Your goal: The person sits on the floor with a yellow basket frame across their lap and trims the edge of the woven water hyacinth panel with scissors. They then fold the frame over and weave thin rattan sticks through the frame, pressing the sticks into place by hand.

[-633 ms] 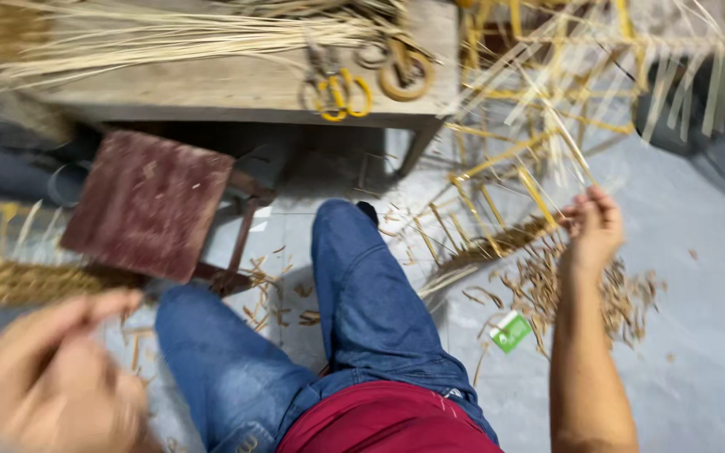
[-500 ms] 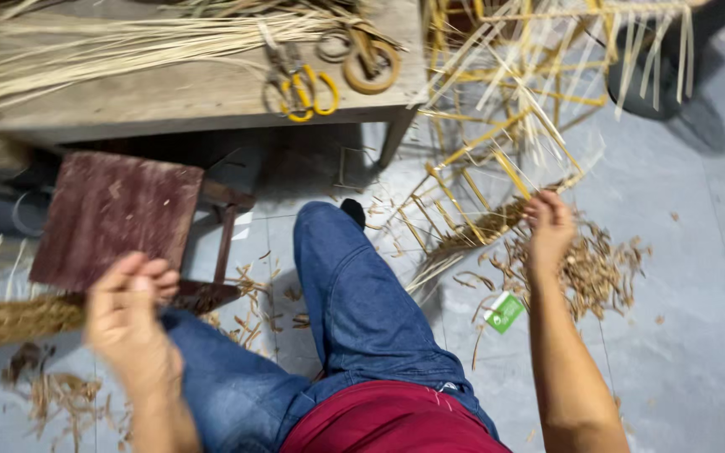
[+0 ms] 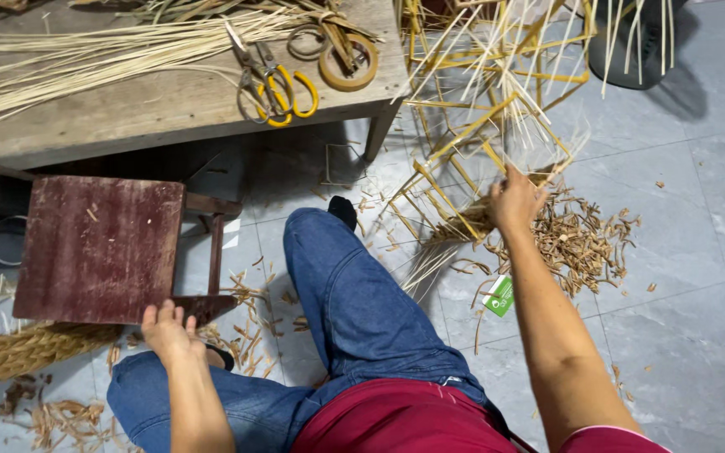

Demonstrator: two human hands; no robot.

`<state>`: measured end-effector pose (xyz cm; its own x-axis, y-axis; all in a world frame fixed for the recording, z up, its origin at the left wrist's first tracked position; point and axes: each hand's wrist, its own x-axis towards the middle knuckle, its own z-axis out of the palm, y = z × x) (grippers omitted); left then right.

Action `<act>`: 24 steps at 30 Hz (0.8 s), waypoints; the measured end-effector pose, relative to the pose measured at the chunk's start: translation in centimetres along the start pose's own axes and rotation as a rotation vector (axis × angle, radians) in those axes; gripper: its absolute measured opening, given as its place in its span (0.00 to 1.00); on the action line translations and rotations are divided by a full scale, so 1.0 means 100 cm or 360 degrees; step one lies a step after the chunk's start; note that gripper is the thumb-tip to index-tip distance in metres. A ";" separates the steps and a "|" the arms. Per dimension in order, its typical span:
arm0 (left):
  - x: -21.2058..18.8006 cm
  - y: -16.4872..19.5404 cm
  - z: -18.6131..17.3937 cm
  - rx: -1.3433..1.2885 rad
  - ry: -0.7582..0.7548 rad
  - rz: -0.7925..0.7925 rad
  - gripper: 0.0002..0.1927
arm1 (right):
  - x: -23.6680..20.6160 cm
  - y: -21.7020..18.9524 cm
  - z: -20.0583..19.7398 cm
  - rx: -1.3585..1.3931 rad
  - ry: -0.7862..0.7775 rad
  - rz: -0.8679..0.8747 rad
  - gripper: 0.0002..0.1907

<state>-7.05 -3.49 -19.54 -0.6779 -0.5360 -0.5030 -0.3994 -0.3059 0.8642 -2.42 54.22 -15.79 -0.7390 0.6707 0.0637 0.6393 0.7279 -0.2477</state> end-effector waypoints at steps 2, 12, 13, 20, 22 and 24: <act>0.008 0.003 -0.007 -0.0014 0.0189 0.0012 0.28 | -0.003 0.006 -0.002 0.0045 -0.0116 0.0184 0.16; 0.043 0.023 -0.003 -0.0270 0.0414 0.0147 0.23 | -0.026 0.100 -0.080 0.0710 0.0076 0.0347 0.09; 0.045 0.024 0.000 -0.0258 0.0355 0.0214 0.21 | -0.028 0.107 -0.097 0.0728 0.0136 0.0285 0.09; 0.032 0.023 0.014 -0.0218 0.0420 0.0172 0.16 | -0.066 0.128 -0.228 0.0902 0.0306 -0.0130 0.04; 0.027 0.024 0.014 -0.0158 0.0447 0.0174 0.10 | -0.069 0.118 -0.223 0.0967 0.0340 -0.0246 0.04; 0.021 0.025 0.013 -0.0162 0.0407 -0.0059 0.08 | -0.068 0.108 -0.215 0.1045 0.0386 -0.0346 0.04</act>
<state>-10.29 -4.33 -18.44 -0.4810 -0.7005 -0.5272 -0.3480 -0.3994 0.8482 14.07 60.57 1.89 -0.7182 0.5889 0.3706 0.1681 0.6637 -0.7288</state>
